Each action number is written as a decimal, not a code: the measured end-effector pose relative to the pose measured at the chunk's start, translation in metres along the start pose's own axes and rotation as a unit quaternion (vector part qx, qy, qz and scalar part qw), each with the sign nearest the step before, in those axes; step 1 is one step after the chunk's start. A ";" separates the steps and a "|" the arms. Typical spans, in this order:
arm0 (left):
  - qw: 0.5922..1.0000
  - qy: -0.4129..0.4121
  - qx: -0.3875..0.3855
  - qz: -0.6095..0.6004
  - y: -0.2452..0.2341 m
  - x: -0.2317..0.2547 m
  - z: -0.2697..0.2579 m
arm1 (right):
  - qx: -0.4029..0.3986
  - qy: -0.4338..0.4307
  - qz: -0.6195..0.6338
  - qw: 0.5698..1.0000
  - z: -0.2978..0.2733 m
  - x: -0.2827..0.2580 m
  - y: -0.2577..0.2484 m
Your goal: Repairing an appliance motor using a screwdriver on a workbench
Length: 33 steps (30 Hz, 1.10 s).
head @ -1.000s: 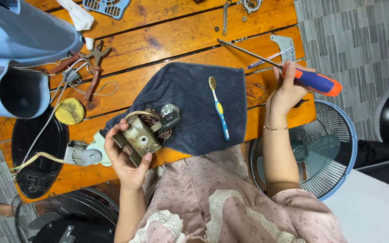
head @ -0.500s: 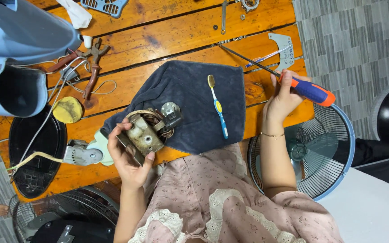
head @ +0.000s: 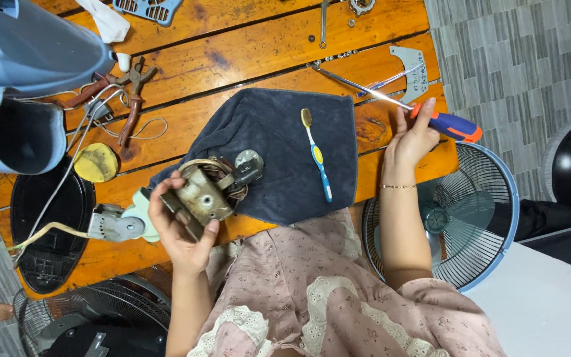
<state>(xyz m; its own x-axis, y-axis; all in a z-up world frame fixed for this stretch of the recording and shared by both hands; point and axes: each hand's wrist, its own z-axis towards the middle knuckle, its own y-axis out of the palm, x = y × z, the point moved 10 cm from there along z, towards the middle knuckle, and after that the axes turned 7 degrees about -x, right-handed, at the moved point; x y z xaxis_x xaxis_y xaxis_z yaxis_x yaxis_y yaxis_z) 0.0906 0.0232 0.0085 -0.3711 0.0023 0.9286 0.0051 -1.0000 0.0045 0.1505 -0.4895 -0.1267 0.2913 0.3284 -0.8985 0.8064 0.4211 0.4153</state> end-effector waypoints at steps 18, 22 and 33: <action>0.995 0.003 0.081 -0.060 -0.038 -0.012 0.000 | -0.025 -0.024 0.006 0.999 0.016 0.013 0.016; 0.995 0.002 0.083 -0.061 -0.040 -0.011 0.000 | -0.023 -0.022 0.016 0.999 0.013 0.015 0.019; 0.995 -0.003 0.085 -0.054 -0.041 -0.010 0.000 | -0.034 -0.013 0.022 0.999 0.002 0.014 0.021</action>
<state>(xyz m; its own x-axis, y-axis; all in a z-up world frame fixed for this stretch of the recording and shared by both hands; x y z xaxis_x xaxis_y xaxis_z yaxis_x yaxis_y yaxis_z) 0.0945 0.0637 -0.0010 -0.3731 0.1100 0.9212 0.1235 -0.9782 0.1669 0.1728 -0.4774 -0.1312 0.3402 0.3268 -0.8818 0.7552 0.4638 0.4632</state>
